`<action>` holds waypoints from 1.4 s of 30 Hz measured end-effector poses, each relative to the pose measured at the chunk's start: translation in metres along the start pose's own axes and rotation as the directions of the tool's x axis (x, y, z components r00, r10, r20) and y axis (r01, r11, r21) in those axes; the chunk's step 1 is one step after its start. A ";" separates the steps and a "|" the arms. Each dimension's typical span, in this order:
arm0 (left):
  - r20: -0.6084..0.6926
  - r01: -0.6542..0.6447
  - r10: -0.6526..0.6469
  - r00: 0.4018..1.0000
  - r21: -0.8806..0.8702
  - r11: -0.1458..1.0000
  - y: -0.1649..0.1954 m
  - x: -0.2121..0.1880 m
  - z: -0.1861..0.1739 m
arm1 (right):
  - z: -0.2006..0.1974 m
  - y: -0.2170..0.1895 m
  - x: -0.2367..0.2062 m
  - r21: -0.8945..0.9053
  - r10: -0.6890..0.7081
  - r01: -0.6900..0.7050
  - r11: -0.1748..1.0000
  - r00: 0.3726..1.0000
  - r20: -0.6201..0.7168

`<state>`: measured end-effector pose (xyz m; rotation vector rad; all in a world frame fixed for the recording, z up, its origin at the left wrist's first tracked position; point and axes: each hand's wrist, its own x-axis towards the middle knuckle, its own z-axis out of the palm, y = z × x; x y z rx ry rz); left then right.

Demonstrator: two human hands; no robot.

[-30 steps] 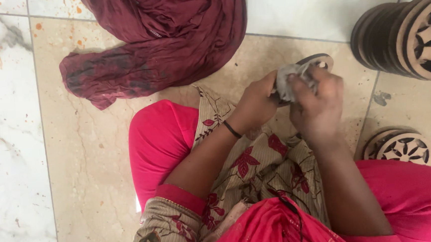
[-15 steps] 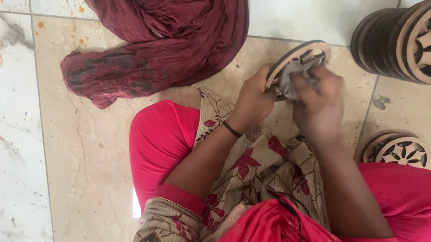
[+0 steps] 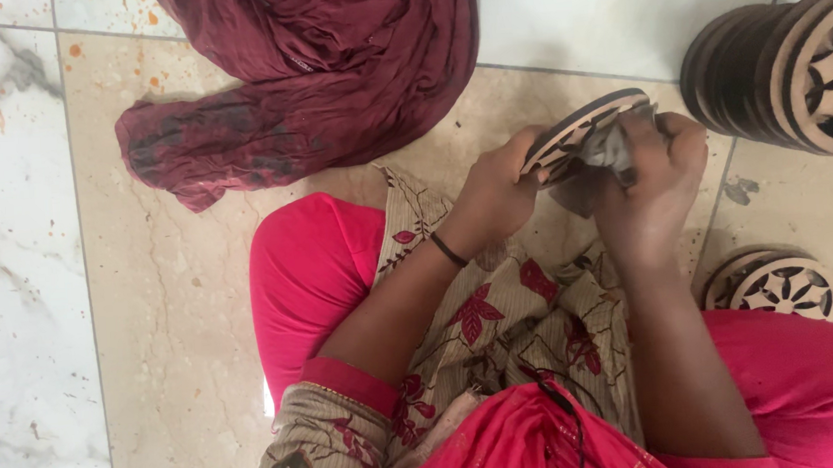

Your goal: The person sits on the floor and wipes decorative wooden discs with a cloth, rubbing the surfaces and cut-out patterns of each disc. Finished discs are placed onto a growing stack beside them, and the person reaches for the next disc to continue wiping.

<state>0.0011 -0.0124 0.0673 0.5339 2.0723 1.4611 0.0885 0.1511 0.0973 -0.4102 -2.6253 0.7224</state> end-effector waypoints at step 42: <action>-0.167 -0.109 -0.002 0.986 -0.651 0.751 -0.023 0.004 0.008 | 0.012 -0.022 0.002 0.241 0.045 -0.059 0.969 0.997 0.062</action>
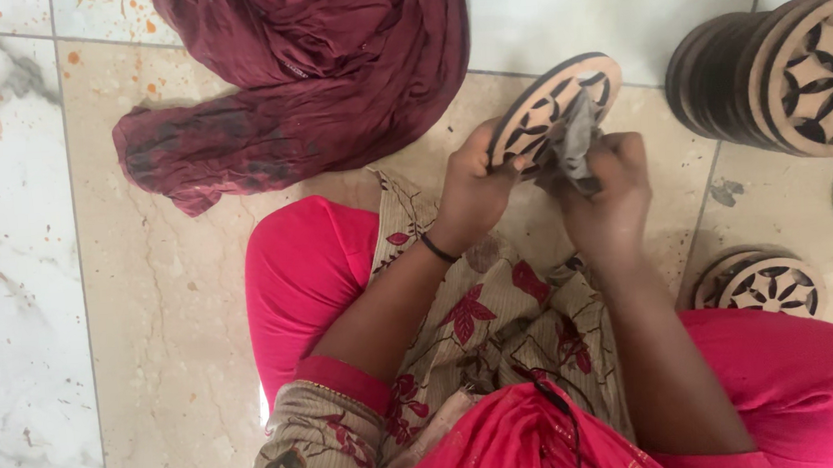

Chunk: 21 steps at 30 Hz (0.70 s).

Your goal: The person sits on the floor and wipes decorative wooden discs with a cloth, rubbing the surfaces and cut-out patterns of each disc. Finished discs are placed onto a growing stack beside them, and the person reaches for the next disc to continue wiping.

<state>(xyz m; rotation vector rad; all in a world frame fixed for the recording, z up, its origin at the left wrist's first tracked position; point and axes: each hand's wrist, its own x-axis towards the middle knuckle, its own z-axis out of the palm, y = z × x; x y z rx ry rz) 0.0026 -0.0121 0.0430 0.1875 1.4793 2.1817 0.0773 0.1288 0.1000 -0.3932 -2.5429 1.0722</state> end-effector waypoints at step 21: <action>-0.037 -0.045 0.050 0.998 0.138 0.989 0.004 0.007 -0.001 | -0.009 0.008 0.003 -0.214 -0.057 0.038 0.976 0.995 -0.083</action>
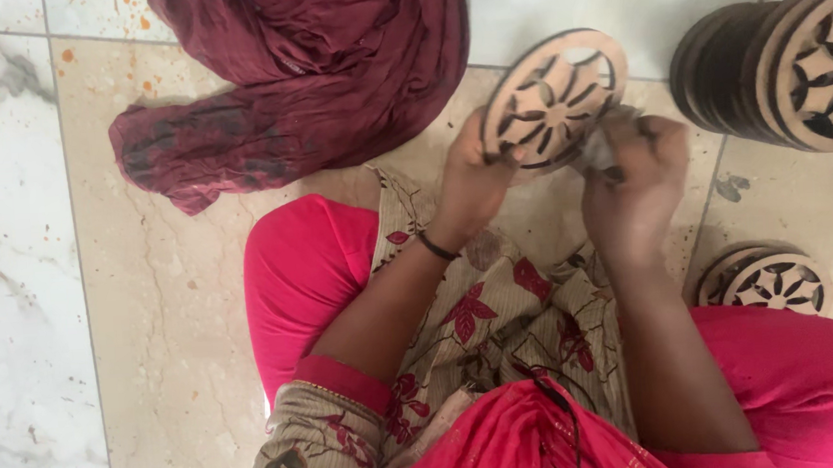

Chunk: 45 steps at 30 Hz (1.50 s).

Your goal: The person sits on the floor and wipes decorative wooden discs with a cloth, rubbing the surfaces and cut-out patterns of each disc. Finished discs are placed onto a growing stack beside them, and the person reaches for the next disc to continue wiping.

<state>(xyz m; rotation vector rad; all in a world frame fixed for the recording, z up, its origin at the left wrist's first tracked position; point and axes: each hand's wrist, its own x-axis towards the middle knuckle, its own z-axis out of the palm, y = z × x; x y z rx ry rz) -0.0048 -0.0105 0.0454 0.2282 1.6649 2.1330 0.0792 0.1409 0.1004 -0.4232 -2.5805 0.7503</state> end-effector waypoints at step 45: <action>0.115 0.131 -0.252 0.961 0.615 0.778 0.048 -0.013 0.013 | 0.007 0.021 -0.005 0.028 0.107 -0.106 0.994 0.994 -0.024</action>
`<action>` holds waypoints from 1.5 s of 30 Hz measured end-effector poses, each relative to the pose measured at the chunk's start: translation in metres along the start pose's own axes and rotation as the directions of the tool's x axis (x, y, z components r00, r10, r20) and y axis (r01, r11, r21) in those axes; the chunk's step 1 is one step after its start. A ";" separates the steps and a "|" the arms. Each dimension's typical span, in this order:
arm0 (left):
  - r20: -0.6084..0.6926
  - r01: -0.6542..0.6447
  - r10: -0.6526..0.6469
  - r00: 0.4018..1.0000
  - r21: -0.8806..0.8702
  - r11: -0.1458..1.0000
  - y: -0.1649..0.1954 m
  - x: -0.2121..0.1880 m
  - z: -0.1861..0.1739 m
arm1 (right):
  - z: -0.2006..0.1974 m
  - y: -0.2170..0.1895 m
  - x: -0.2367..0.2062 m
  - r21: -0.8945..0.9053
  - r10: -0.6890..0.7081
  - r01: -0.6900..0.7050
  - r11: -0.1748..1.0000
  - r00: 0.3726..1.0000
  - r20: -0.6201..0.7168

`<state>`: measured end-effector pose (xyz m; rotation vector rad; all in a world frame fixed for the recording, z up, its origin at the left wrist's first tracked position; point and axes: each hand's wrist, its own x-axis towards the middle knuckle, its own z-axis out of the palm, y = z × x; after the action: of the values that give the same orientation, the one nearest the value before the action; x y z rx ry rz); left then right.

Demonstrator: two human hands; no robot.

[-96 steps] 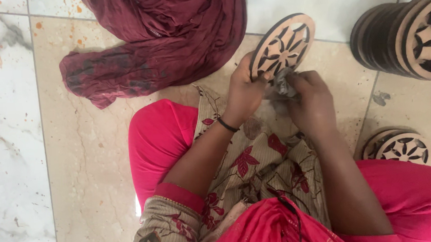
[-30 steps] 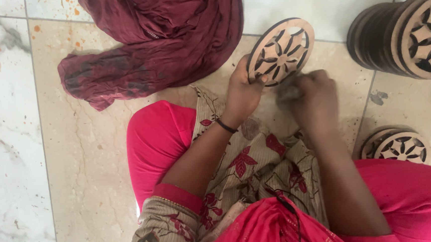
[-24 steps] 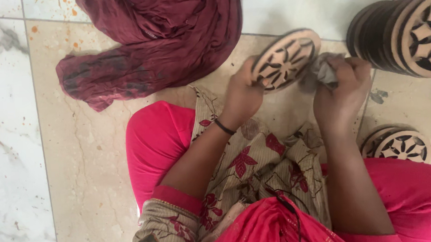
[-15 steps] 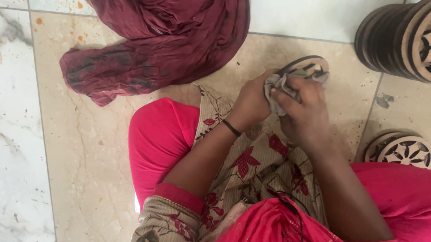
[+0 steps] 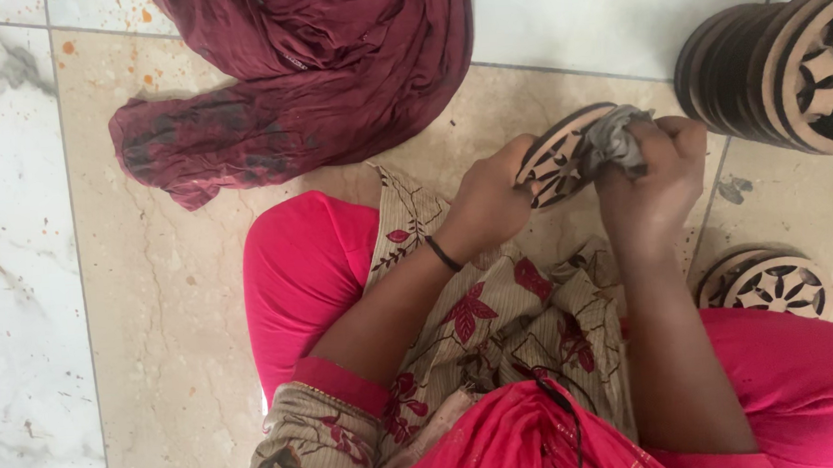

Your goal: The person sits on the floor and wipes decorative wooden discs with a cloth, rubbing the surfaces and cut-out patterns of each disc. Finished discs are placed onto a growing stack beside them, and the person reaches for the next disc to continue wiping.

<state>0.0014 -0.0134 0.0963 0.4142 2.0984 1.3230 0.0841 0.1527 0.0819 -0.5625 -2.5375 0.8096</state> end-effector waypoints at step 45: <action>-0.271 -0.439 0.616 0.740 0.499 0.747 0.027 0.128 0.028 | 0.077 -0.055 -0.031 -0.167 0.137 -0.021 0.986 0.681 0.719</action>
<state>-0.0794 0.0893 0.0689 1.0791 2.7769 1.3623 0.0579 0.0618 0.0501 -0.4475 -3.3556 1.0436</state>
